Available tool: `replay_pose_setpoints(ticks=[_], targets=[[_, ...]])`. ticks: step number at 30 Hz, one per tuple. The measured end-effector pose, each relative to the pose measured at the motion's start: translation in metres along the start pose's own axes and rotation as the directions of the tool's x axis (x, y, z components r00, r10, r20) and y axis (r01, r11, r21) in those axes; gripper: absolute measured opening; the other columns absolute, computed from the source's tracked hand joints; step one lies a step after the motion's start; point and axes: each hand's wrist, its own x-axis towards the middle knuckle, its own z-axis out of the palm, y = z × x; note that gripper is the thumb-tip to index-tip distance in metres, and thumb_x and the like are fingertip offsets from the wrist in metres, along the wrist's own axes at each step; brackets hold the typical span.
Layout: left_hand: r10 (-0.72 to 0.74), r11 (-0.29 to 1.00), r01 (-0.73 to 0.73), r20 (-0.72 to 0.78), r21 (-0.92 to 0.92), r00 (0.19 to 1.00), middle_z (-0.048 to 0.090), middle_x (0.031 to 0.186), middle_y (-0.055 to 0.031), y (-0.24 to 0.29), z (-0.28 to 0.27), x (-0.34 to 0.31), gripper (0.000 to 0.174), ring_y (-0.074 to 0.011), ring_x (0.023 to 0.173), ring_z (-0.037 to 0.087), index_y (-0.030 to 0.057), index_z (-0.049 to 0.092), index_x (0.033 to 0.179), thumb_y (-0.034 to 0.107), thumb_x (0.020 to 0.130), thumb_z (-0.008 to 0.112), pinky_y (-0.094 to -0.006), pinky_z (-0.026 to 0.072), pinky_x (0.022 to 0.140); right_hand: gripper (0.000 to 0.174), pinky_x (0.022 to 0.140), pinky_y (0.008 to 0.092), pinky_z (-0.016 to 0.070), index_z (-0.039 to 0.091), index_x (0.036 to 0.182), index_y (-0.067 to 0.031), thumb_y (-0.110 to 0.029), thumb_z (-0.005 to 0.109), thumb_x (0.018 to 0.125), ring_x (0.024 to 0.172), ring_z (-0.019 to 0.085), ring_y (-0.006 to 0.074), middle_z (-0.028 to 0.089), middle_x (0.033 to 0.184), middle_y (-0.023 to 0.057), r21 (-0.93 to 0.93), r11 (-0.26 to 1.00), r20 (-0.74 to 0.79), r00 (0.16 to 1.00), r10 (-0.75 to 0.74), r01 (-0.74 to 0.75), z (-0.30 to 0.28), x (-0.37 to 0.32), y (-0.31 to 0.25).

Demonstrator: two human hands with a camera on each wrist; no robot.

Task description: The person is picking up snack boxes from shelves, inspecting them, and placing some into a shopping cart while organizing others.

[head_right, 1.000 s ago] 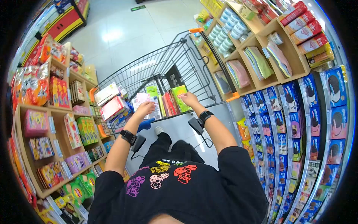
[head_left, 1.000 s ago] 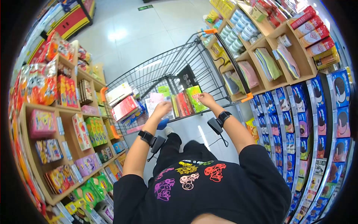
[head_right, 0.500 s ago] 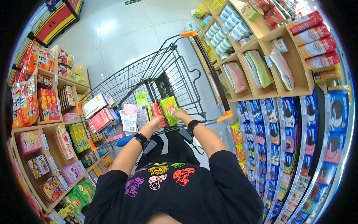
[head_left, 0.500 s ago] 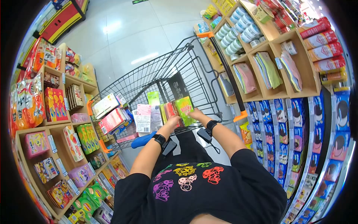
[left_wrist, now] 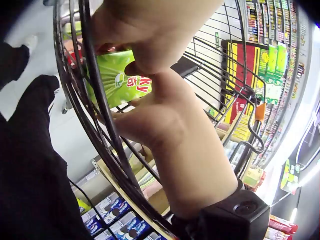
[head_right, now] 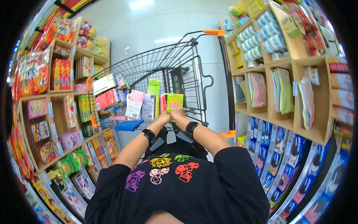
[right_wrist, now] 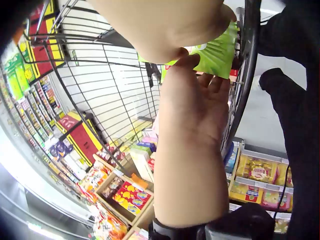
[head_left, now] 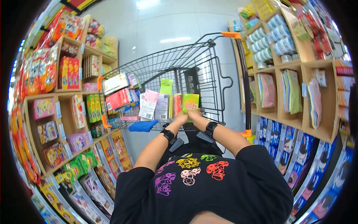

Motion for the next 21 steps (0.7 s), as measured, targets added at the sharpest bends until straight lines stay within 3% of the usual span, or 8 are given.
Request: replay_pose_setpoints(ticks=[3, 6, 8, 10, 12, 14, 18, 21], targets=[[-0.092, 0.975, 0.114, -0.12, 0.192, 0.988, 0.06, 0.102, -0.0199, 0.042, -0.008, -0.027, 0.039, -0.032, 0.099, 0.057, 0.0055, 0.057, 0.108, 0.028, 0.077, 0.053, -0.0397, 0.0437, 0.082, 0.043, 0.078, 0.0375, 0.0471, 0.052, 0.107, 0.0043, -0.018, 0.062, 0.071, 0.089, 0.059, 0.0272, 0.058, 0.102, 0.0186, 0.115, 0.988, 0.059, 0.992, -0.114, 0.106, 0.005, 0.03, 0.014], [-0.082, 0.985, 0.104, -0.162, 0.136, 0.983, 0.062, 0.1, -0.0181, 0.031, -0.021, -0.023, 0.035, -0.0297, 0.095, 0.059, 0.0049, 0.057, 0.107, 0.02, 0.075, 0.057, -0.0377, 0.0451, 0.08, 0.036, 0.072, 0.037, 0.048, 0.047, 0.105, 0.0022, -0.011, 0.059, 0.073, 0.086, 0.058, 0.0244, 0.057, 0.099, 0.0136, 0.281, 0.943, 0.123, 0.968, -0.22, 0.179, -0.003, 0.031, 0.009], [-0.16, 0.931, 0.126, -0.074, -0.342, 0.984, 0.064, 0.089, -0.0104, 0.053, -0.043, -0.039, 0.033, -0.0199, 0.075, 0.062, 0.0002, 0.054, 0.108, 0.009, 0.076, 0.057, -0.0316, 0.0494, 0.064, 0.036, 0.071, 0.0374, 0.0479, 0.042, 0.106, 0.0008, -0.01, 0.057, 0.075, 0.087, 0.057, 0.024, 0.055, 0.1, 0.0125, 0.336, 0.9, 0.204, 0.912, -0.356, 0.277, -0.025, 0.004, -0.008], [-0.12, 0.692, 0.172, 0.124, -0.702, 0.985, 0.062, 0.088, -0.0092, 0.067, -0.078, -0.063, 0.021, -0.0171, 0.072, 0.061, 0.0036, 0.055, 0.098, 0.013, 0.081, 0.059, -0.0266, 0.0493, 0.059, 0.03, 0.07, 0.0374, 0.0485, 0.043, 0.106, -0.0031, -0.011, 0.055, 0.079, 0.084, 0.058, 0.0216, 0.055, 0.098, 0.0113, 0.412, 0.867, 0.336, 0.838, -0.43, 0.279, -0.063, -0.063, -0.04], [-0.093, 0.678, 0.083, 0.026, -0.73, 0.995, 0.062, 0.088, -0.0072, 0.101, -0.107, -0.107, 0.019, -0.0162, 0.072, 0.061, 0.0054, 0.053, 0.097, 0.016, 0.082, 0.059, -0.025, 0.0483, 0.059, 0.035, 0.065, 0.0351, 0.0503, 0.041, 0.11, -0.001, -0.013, 0.056, 0.081, 0.075, 0.06, 0.0221, 0.057, 0.095, 0.0139, 0.462, 0.869, 0.55, 0.711, -0.439, 0.178, -0.08, -0.085, -0.055], [-0.098, 0.608, -0.022, -0.103, -0.794, 0.99, 0.061, 0.095, -0.0066, 0.121, -0.116, -0.143, 0.035, -0.0156, 0.075, 0.061, 0.0067, 0.048, 0.113, 0.015, 0.081, 0.059, -0.0239, 0.0464, 0.057, 0.038, 0.065, 0.037, 0.0511, 0.039, 0.116, -0.0059, -0.017, 0.056, 0.083, 0.069, 0.06, 0.0216, 0.058, 0.094, 0.0129, 0.458, 0.884, 0.683, 0.598, -0.418, 0.095, -0.103, -0.144, -0.075], [-0.088, 0.474, -0.193, -0.264, -0.859, 0.96, 0.055, 0.109, -0.0063, 0.139, -0.115, -0.219, 0.054, -0.0123, 0.084, 0.058, 0.0107, 0.035, 0.13, 0.017, 0.081, 0.055, -0.0252, 0.0471, 0.061, 0.032, 0.066, 0.0334, 0.0528, 0.04, 0.114, -0.0089, -0.017, 0.051, 0.084, 0.06, 0.06, 0.0147, 0.062, 0.082, 0.0068, 0.435, 0.9, 0.834, 0.359, -0.419, 0.039, -0.095, -0.202, -0.076], [-0.032, 0.308, -0.349, -0.376, -0.885, 0.926, 0.057, 0.106, -0.0035, 0.132, -0.105, -0.292, 0.053, -0.0111, 0.078, 0.058, 0.0092, 0.035, 0.13, 0.018, 0.08, 0.055, -0.0232, 0.0467, 0.058, 0.035, 0.07, 0.0338, 0.0533, 0.038, 0.118, -0.0085, -0.016, 0.049, 0.086, 0.055, 0.058, 0.0129, 0.063, 0.086, 0.0081, 0.474, 0.877, 0.831, 0.29, -0.475, 0.076, -0.082, -0.263, -0.049]])
